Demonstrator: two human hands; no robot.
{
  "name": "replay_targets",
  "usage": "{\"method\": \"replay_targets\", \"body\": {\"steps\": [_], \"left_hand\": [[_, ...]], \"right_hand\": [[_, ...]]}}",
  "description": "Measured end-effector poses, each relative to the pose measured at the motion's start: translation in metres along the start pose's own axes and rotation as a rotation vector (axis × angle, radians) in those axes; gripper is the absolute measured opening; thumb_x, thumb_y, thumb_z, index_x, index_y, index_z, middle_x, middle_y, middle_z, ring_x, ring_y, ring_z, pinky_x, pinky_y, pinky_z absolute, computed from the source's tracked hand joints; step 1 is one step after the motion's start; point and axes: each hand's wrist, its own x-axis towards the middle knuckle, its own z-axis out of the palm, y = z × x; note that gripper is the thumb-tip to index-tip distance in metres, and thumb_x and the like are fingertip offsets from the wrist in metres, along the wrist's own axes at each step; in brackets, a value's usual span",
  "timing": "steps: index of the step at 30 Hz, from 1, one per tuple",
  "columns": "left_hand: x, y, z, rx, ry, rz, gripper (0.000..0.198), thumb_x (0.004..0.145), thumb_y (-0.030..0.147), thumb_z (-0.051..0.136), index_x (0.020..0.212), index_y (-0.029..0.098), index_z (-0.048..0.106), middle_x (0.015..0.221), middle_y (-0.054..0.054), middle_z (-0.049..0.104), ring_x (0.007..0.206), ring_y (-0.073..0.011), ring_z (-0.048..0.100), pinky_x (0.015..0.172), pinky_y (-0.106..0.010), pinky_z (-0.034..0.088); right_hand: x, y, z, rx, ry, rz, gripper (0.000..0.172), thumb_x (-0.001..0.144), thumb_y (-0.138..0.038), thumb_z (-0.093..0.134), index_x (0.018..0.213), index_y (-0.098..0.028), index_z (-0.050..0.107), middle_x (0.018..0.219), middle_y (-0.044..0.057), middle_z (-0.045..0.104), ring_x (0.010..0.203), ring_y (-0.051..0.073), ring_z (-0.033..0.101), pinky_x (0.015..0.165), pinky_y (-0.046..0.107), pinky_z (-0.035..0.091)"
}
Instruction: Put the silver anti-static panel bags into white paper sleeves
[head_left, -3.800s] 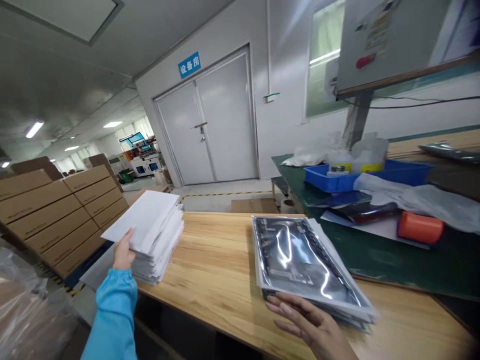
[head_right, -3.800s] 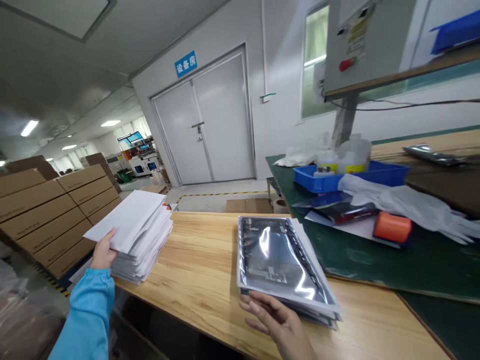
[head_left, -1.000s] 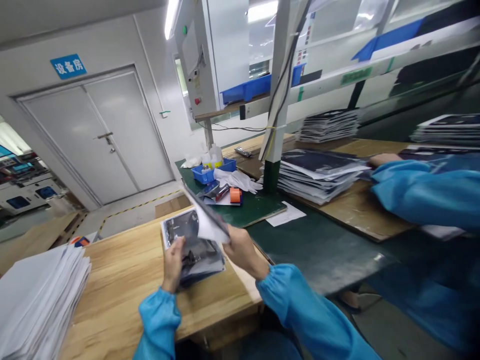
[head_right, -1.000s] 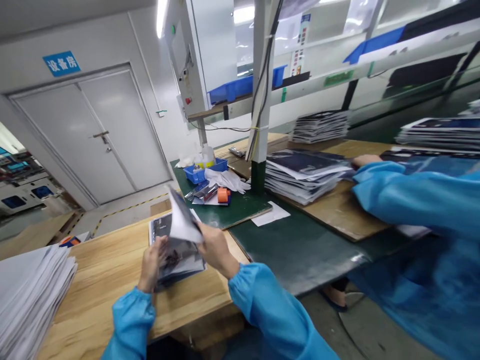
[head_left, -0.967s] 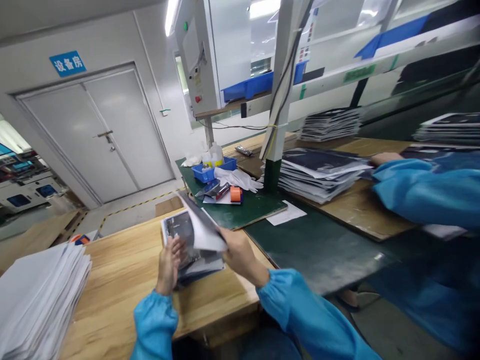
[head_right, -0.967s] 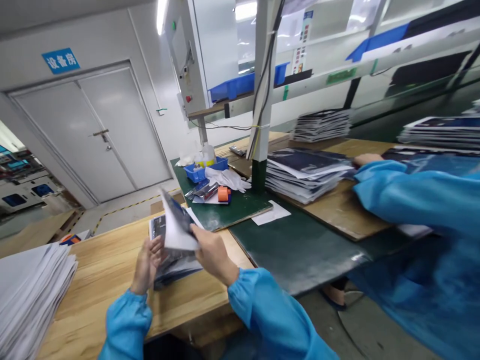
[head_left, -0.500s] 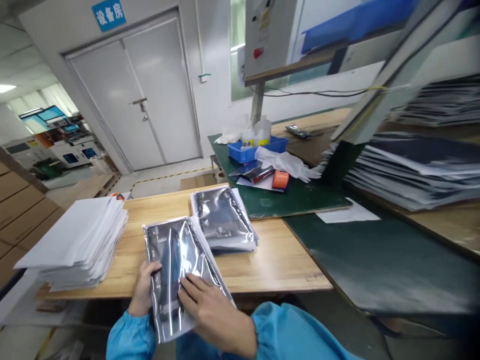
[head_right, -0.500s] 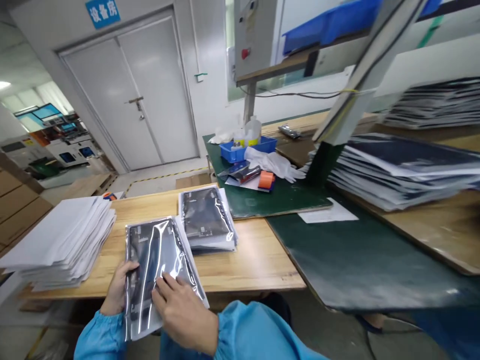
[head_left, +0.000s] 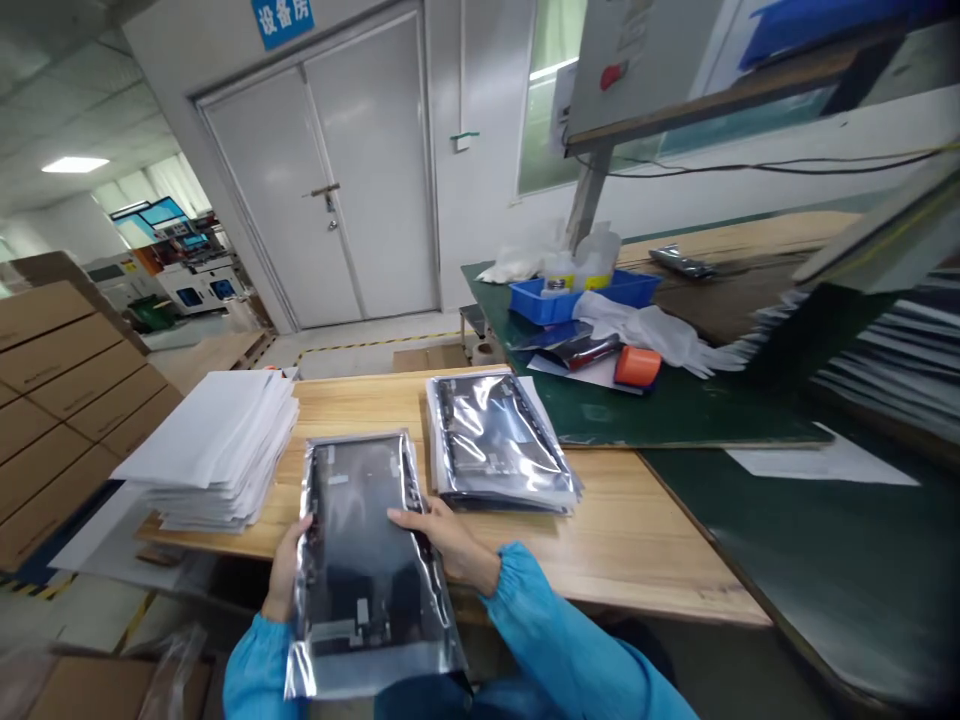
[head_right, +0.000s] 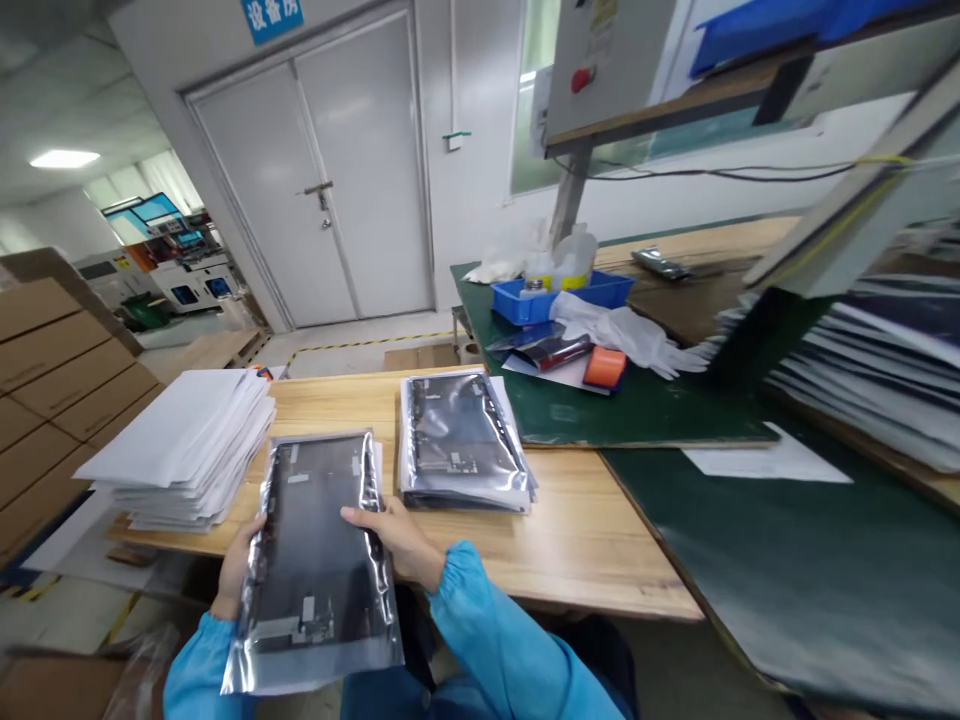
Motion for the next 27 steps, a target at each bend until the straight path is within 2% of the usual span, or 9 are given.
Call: {"method": "replay_targets", "body": {"steps": [2, 5, 8, 12, 15, 19, 22, 24, 27], "left_hand": [[0.004, -0.004, 0.005, -0.035, -0.047, -0.029, 0.014, 0.069, 0.029, 0.066, 0.076, 0.018, 0.068, 0.067, -0.006, 0.069, 0.066, -0.0233, 0.067, 0.060, -0.033, 0.056], [0.011, -0.008, 0.006, -0.084, -0.100, -0.096, 0.010, 0.071, 0.024, 0.065, 0.076, 0.016, 0.067, 0.064, -0.004, 0.069, 0.068, -0.0211, 0.068, 0.063, -0.029, 0.055], [0.012, -0.004, 0.005, -0.139, -0.192, -0.146, 0.012, 0.076, 0.023, 0.064, 0.080, 0.013, 0.067, 0.068, -0.005, 0.070, 0.066, -0.0186, 0.068, 0.062, -0.027, 0.054], [0.003, 0.005, 0.016, -0.138, -0.386, -0.286, 0.027, 0.080, 0.038, 0.062, 0.087, 0.013, 0.069, 0.071, -0.006, 0.071, 0.068, -0.0192, 0.068, 0.064, -0.028, 0.055], [-0.002, 0.002, 0.027, -0.048, -0.384, -0.298, 0.021, 0.073, 0.035, 0.069, 0.075, 0.014, 0.070, 0.062, -0.004, 0.069, 0.061, -0.0183, 0.067, 0.059, -0.027, 0.053], [0.004, 0.002, 0.027, 0.131, -0.327, -0.185, 0.026, 0.056, 0.032, 0.082, 0.060, 0.012, 0.066, 0.052, -0.004, 0.064, 0.048, -0.0148, 0.060, 0.050, -0.024, 0.048], [0.009, 0.035, 0.020, 0.286, -0.271, -0.040, 0.037, 0.050, 0.040, 0.085, 0.065, 0.011, 0.068, 0.056, -0.005, 0.067, 0.052, -0.0147, 0.060, 0.054, -0.025, 0.049], [0.007, 0.076, 0.022, 0.452, -0.213, 0.156, 0.041, 0.051, 0.046, 0.083, 0.070, 0.012, 0.069, 0.062, -0.004, 0.068, 0.054, -0.0144, 0.059, 0.054, -0.025, 0.048], [-0.005, 0.143, 0.042, 0.936, -0.246, 0.491, 0.036, 0.065, 0.049, 0.072, 0.068, 0.014, 0.069, 0.060, -0.001, 0.066, 0.053, -0.0134, 0.055, 0.050, -0.024, 0.042]], "right_hand": [[0.000, 0.006, -0.001, 0.047, 0.103, 0.053, 0.037, 0.048, -0.032, 0.086, 0.069, -0.016, 0.061, 0.059, -0.001, 0.064, 0.050, 0.013, 0.059, 0.049, 0.023, 0.048], [-0.003, 0.003, -0.011, 0.084, 0.213, -0.002, 0.037, 0.046, -0.029, 0.087, 0.065, -0.016, 0.059, 0.052, -0.004, 0.060, 0.044, 0.011, 0.055, 0.044, 0.021, 0.046], [-0.010, -0.011, -0.023, 0.113, 0.196, -0.060, 0.037, 0.048, -0.030, 0.087, 0.070, -0.015, 0.063, 0.059, -0.001, 0.066, 0.049, 0.013, 0.060, 0.048, 0.023, 0.050], [-0.010, -0.018, -0.029, 0.169, 0.200, -0.076, 0.034, 0.048, -0.029, 0.087, 0.068, -0.014, 0.064, 0.058, 0.001, 0.067, 0.048, 0.014, 0.060, 0.047, 0.024, 0.050], [-0.001, -0.009, -0.029, 0.238, 0.192, -0.064, 0.033, 0.046, -0.026, 0.087, 0.065, -0.014, 0.063, 0.053, 0.000, 0.064, 0.044, 0.013, 0.058, 0.045, 0.024, 0.048], [-0.002, -0.007, -0.031, 0.328, 0.133, -0.060, 0.035, 0.046, -0.025, 0.087, 0.071, -0.014, 0.065, 0.056, 0.000, 0.066, 0.047, 0.015, 0.060, 0.049, 0.025, 0.051], [-0.021, -0.017, -0.042, 0.347, 0.127, -0.087, 0.035, 0.051, -0.025, 0.086, 0.080, -0.016, 0.067, 0.063, 0.001, 0.070, 0.053, 0.017, 0.065, 0.055, 0.029, 0.054], [-0.037, -0.024, -0.055, 0.346, 0.137, -0.105, 0.036, 0.053, -0.027, 0.086, 0.083, -0.018, 0.068, 0.068, 0.001, 0.072, 0.054, 0.019, 0.066, 0.058, 0.031, 0.056], [-0.062, -0.029, -0.073, 0.329, 0.175, -0.115, 0.036, 0.052, -0.030, 0.087, 0.081, -0.018, 0.070, 0.067, 0.002, 0.072, 0.053, 0.019, 0.066, 0.058, 0.033, 0.056]]}}
